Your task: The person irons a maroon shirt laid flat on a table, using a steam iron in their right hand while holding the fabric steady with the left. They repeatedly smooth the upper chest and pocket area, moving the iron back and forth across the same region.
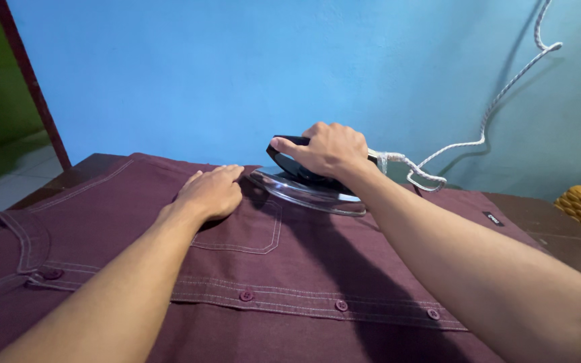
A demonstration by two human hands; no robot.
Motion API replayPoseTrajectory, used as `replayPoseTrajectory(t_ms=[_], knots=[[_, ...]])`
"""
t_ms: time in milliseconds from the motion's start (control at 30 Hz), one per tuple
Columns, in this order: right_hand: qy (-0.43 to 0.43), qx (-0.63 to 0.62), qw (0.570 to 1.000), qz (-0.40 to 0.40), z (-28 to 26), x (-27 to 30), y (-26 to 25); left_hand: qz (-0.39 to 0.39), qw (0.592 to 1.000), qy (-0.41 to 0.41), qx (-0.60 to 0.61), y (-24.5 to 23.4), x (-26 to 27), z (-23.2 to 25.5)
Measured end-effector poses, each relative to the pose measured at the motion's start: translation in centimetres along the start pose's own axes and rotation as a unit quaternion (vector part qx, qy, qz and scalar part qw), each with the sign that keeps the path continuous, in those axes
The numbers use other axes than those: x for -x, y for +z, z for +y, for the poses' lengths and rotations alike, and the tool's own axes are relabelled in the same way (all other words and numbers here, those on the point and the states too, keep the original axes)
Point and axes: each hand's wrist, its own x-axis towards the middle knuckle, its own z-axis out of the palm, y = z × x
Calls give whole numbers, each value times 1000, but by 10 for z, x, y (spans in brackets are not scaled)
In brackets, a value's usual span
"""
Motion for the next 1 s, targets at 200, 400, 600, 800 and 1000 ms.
replayPoseTrajectory(t_ms=[200, 400, 600, 800, 1000], knots=[[-76, -3, 997, 13, 14, 5, 1, 1, 999, -34, -1, -3, 4, 2], [-45, -2, 999, 3, 5, 3, 1, -6, 999, -44, -6, -8, 6, 5], [0, 8, 1000, 7, -6, -3, 2, -1, 999, -39, 9, -7, 4, 3], [-14, 3, 1000, 13, -3, -2, 6, -7, 998, -57, 10, -6, 0, 1], [-40, -8, 999, 15, 4, 0, 4, -5, 998, -54, -9, -2, -6, -3]])
